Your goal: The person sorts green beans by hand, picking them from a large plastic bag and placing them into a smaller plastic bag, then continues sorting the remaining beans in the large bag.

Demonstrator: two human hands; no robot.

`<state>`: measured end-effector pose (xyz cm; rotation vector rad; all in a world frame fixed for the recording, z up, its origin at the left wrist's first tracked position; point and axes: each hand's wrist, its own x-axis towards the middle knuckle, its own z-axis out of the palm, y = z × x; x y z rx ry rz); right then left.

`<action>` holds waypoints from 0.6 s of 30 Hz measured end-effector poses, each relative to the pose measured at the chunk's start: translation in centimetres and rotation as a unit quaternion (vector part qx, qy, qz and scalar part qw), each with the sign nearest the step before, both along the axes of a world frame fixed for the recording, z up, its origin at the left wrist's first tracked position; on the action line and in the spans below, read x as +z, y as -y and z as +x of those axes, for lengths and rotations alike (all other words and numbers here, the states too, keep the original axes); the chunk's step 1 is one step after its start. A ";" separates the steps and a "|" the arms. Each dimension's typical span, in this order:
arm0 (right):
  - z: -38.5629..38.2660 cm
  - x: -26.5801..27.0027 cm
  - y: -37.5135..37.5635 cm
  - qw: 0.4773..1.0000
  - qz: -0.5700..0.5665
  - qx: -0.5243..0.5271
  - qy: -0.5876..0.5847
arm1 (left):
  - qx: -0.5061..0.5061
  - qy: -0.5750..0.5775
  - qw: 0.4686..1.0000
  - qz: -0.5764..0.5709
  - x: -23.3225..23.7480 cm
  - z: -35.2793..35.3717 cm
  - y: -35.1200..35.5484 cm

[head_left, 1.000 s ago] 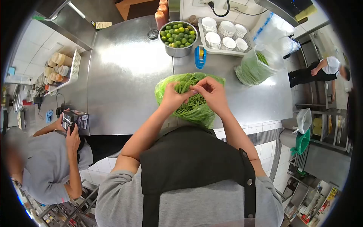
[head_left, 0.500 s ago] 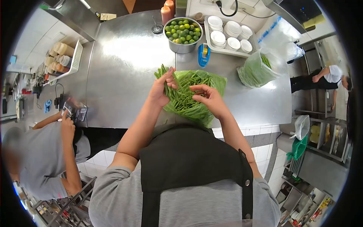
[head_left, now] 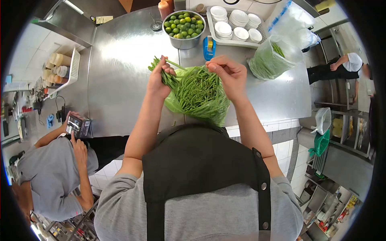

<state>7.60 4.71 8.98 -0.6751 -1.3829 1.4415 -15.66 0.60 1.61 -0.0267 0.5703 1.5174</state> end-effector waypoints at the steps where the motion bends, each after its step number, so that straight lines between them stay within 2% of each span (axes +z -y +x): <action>1: 0.2 -0.4 -0.4 0.999 -0.023 0.012 0.044 | 0.006 -0.001 1.000 0.011 0.1 -0.4 0.0; 2: 0.6 -1.5 -1.0 0.988 -0.004 0.051 0.149 | 0.012 -0.003 1.000 0.024 0.3 -0.9 0.0; 3: 1.0 -3.3 -1.4 0.964 0.015 0.088 0.252 | -0.025 0.009 0.999 0.040 0.1 -2.0 0.4; 4: 1.1 -5.0 -1.6 0.928 0.034 0.124 0.350 | -0.022 -0.011 0.999 0.024 0.1 -2.1 0.5; 7: 0.3 -9.4 -1.0 0.842 0.185 0.130 0.489 | -0.006 -0.055 0.998 -0.034 0.3 -2.5 1.1; 10: -2.0 -10.7 -1.4 0.845 0.237 0.018 0.479 | -0.010 -0.099 0.990 -0.102 -0.7 -2.3 1.8; 11: -2.6 -11.2 -1.6 0.825 0.266 0.022 0.499 | -0.012 -0.158 0.979 -0.129 -1.0 -1.9 2.0; 13: -3.5 -12.2 -2.0 0.781 0.321 0.028 0.535 | -0.084 -0.290 0.940 -0.160 -1.1 -0.8 2.5; 14: -3.8 -12.7 -2.1 0.776 0.325 0.033 0.539 | -0.119 -0.354 0.911 -0.173 -1.2 -0.2 2.7; 18: -3.8 -13.4 -3.4 0.769 0.323 0.070 0.548 | -0.122 -0.504 0.846 -0.126 -4.3 2.1 2.3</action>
